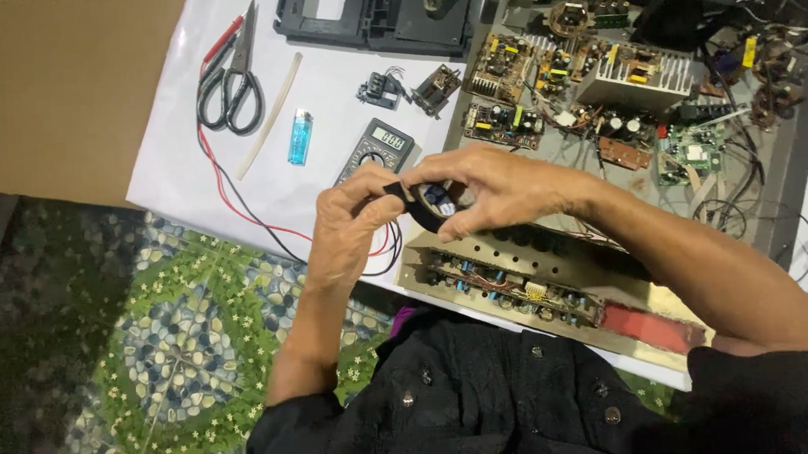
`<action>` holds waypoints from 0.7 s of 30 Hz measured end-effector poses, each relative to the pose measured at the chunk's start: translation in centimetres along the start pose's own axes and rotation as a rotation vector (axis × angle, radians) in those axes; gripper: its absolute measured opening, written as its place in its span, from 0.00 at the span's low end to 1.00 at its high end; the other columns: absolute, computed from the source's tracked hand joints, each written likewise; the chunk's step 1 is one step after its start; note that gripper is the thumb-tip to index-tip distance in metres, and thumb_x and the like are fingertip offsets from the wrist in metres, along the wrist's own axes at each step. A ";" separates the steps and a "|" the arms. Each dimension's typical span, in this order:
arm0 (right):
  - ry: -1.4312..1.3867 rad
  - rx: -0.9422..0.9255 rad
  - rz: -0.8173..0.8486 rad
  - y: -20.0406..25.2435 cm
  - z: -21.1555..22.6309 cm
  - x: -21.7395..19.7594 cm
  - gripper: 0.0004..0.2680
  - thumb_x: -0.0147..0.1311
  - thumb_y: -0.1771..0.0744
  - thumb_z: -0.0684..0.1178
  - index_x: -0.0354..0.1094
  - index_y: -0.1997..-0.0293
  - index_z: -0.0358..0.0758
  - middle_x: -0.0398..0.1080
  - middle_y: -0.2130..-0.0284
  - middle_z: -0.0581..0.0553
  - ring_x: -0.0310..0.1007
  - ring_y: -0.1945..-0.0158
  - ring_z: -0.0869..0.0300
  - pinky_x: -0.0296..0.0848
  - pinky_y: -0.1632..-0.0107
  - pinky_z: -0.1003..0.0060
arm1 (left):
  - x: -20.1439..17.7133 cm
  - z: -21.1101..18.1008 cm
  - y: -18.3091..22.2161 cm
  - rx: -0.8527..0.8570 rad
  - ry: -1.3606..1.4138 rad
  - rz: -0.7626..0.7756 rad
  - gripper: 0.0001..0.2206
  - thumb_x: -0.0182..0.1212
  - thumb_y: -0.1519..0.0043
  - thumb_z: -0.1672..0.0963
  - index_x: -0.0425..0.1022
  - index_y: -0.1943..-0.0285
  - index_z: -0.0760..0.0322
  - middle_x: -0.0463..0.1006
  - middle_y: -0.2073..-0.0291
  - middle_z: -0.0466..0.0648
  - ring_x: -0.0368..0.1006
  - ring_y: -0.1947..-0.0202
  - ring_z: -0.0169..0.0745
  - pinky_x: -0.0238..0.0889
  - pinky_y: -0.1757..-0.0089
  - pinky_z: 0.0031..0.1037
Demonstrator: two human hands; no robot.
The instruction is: Insulating wire connections inside an electronic device using electrical tape and scissors.
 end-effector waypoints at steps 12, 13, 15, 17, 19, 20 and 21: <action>0.445 -0.487 -0.471 -23.4 -1.7 -3.9 0.08 0.55 0.36 0.53 0.75 0.61 0.42 0.77 0.69 0.47 0.74 0.68 0.55 0.65 0.67 0.56 | -8.8 -8.4 4.4 0.148 -0.463 -0.584 0.04 0.61 0.35 0.61 0.74 0.62 0.58 0.73 0.63 0.40 0.68 0.59 0.30 0.69 0.53 0.23; 0.446 -0.482 -0.486 -25.9 -1.2 -2.8 0.08 0.55 0.36 0.53 0.75 0.61 0.42 0.77 0.69 0.47 0.74 0.68 0.55 0.65 0.67 0.56 | -9.0 -8.3 4.9 0.150 -0.462 -0.569 0.04 0.61 0.35 0.61 0.74 0.62 0.58 0.73 0.63 0.40 0.68 0.59 0.30 0.69 0.53 0.23; 0.583 -0.242 -0.333 -32.2 -1.6 0.1 0.08 0.45 0.41 0.41 0.70 0.66 0.45 0.75 0.69 0.44 0.74 0.60 0.47 0.67 0.68 0.48 | -10.0 -8.8 6.5 0.200 -0.561 -0.688 0.04 0.60 0.35 0.64 0.75 0.61 0.63 0.73 0.65 0.41 0.68 0.64 0.28 0.66 0.58 0.22; 0.832 -0.219 -0.348 -37.1 -3.3 3.6 0.10 0.47 0.39 0.40 0.71 0.58 0.49 0.76 0.63 0.46 0.70 0.53 0.46 0.69 0.62 0.47 | -10.7 -8.3 7.4 0.216 -0.528 -0.675 0.06 0.59 0.34 0.64 0.75 0.60 0.61 0.73 0.66 0.39 0.68 0.66 0.26 0.67 0.63 0.19; 1.082 -0.194 -0.356 -41.6 -5.5 6.8 0.14 0.50 0.36 0.39 0.71 0.50 0.54 0.77 0.57 0.48 0.67 0.46 0.46 0.71 0.57 0.46 | -11.5 -8.2 8.5 0.234 -0.497 -0.665 0.08 0.58 0.33 0.65 0.76 0.60 0.59 0.74 0.68 0.37 0.67 0.69 0.24 0.68 0.68 0.16; 1.143 -0.185 -0.448 -43.4 -6.6 8.0 0.10 0.49 0.35 0.44 0.73 0.55 0.60 0.78 0.59 0.55 0.68 0.47 0.49 0.68 0.57 0.48 | -12.0 -8.0 9.3 0.193 -0.523 -0.705 0.06 0.60 0.33 0.64 0.75 0.59 0.60 0.73 0.64 0.39 0.68 0.62 0.27 0.70 0.61 0.18; 1.203 -0.176 -0.540 -45.2 -7.6 9.1 0.09 0.48 0.34 0.49 0.76 0.61 0.66 0.79 0.61 0.61 0.70 0.49 0.53 0.65 0.57 0.51 | -12.5 -7.9 10.1 0.152 -0.549 -0.745 0.04 0.61 0.33 0.63 0.75 0.58 0.61 0.73 0.61 0.40 0.69 0.56 0.30 0.73 0.54 0.21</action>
Point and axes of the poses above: each hand's wrist, its own y-axis away from the middle knuckle, its own x-axis out of the palm, z = x × y, the point moved 6 cm from there along -y, towards the middle knuckle
